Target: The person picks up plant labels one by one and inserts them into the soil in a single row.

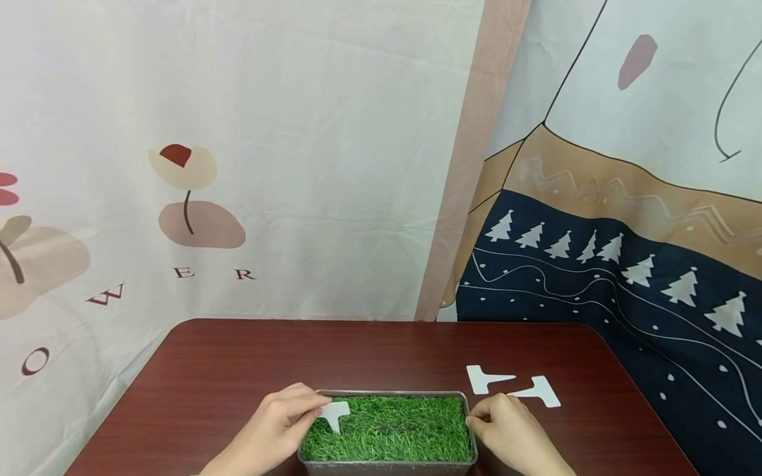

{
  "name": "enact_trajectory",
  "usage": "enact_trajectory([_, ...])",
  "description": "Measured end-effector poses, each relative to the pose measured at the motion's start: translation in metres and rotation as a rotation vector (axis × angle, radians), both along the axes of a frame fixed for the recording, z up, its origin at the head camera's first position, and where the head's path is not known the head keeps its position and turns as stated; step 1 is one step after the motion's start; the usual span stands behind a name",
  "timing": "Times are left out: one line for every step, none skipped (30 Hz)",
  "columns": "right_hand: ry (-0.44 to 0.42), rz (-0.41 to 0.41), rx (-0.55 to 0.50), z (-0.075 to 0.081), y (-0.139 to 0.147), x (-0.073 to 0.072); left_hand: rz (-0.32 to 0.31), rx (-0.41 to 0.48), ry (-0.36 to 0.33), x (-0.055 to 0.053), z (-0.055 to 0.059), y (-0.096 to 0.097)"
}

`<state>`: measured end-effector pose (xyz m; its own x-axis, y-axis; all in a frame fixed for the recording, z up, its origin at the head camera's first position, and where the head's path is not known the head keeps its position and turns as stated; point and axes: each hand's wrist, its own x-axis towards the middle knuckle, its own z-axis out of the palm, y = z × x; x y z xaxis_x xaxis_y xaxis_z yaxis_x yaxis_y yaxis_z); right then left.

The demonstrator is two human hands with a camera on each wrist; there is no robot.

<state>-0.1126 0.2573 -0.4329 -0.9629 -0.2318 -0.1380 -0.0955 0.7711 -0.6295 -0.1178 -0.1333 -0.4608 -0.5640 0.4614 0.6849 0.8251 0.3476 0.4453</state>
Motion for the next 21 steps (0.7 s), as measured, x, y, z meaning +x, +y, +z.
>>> enact_trajectory([0.0, 0.0, 0.0, 0.0, 0.0, 0.0, -0.004, -0.001, 0.007, 0.0, 0.0, 0.001])
enact_trajectory([-0.002, -0.002, 0.001, 0.0, 0.0, 0.001, -0.008, -0.003, 0.016, 0.0, 0.0, 0.001])
enact_trajectory([-0.001, -0.003, 0.003, 0.0, 0.0, 0.001, -0.011, -0.007, 0.025, 0.0, 0.001, 0.002])
enact_trajectory([-0.002, -0.005, 0.002, 0.0, 0.0, 0.0, -0.015, -0.012, 0.037, 0.0, 0.001, 0.002])
enact_trajectory([-0.002, -0.006, 0.0, 0.0, 0.0, 0.0, -0.017, -0.014, 0.047, 0.0, 0.001, 0.003])
enact_trajectory([-0.003, -0.008, -0.001, 0.0, -0.001, 0.0, -0.018, -0.017, 0.058, 0.0, 0.001, 0.004])
enact_trajectory([-0.006, -0.011, -0.003, 0.0, -0.001, 0.0, -0.021, -0.019, 0.064, 0.0, 0.001, 0.004])
enact_trajectory([-0.007, -0.011, -0.003, 0.0, -0.001, -0.001, -0.023, -0.018, 0.066, 0.0, 0.001, 0.005])
enact_trajectory([-0.004, -0.008, -0.001, 0.0, -0.001, -0.001, -0.025, -0.017, 0.067, 0.001, 0.001, 0.005])
enact_trajectory([-0.002, -0.007, -0.002, 0.0, -0.001, -0.001, -0.026, -0.014, 0.068, 0.001, 0.0, 0.006])
enact_trajectory([-0.002, -0.004, 0.0, 0.0, -0.001, -0.001, -0.028, -0.01, 0.067, 0.001, 0.0, 0.006])
enact_trajectory([0.0, -0.003, 0.003, 0.0, -0.001, -0.001, -0.03, -0.011, 0.072, 0.001, 0.0, 0.007])
enact_trajectory([0.001, -0.002, 0.004, 0.0, -0.001, -0.002, -0.032, -0.011, 0.077, 0.001, 0.0, 0.007])
enact_trajectory([0.005, 0.001, 0.008, 0.0, -0.001, -0.002, -0.033, -0.012, 0.084, 0.001, 0.0, 0.008])
enact_trajectory([0.007, 0.003, 0.009, 0.0, -0.001, -0.002, -0.035, -0.016, 0.092, 0.001, 0.0, 0.009])
enact_trajectory([0.009, 0.003, 0.011, 0.0, -0.001, -0.002, -0.036, -0.019, 0.1, 0.001, 0.0, 0.009])
enact_trajectory([0.009, 0.005, 0.011, 0.0, -0.001, -0.002, -0.037, -0.024, 0.107, 0.001, -0.001, 0.01])
enact_trajectory([0.011, 0.006, 0.013, 0.0, -0.001, -0.002, -0.036, -0.028, 0.116, 0.001, -0.001, 0.01])
enact_trajectory([0.013, 0.007, 0.015, 0.0, -0.001, -0.002, -0.036, -0.03, 0.119, 0.001, -0.001, 0.01])
enact_trajectory([0.015, 0.009, 0.02, 0.0, -0.001, -0.002, -0.037, -0.032, 0.12, 0.001, -0.001, 0.01])
enact_trajectory([0.017, 0.009, 0.021, 0.0, -0.001, -0.002, -0.036, -0.034, 0.122, 0.001, -0.001, 0.011])
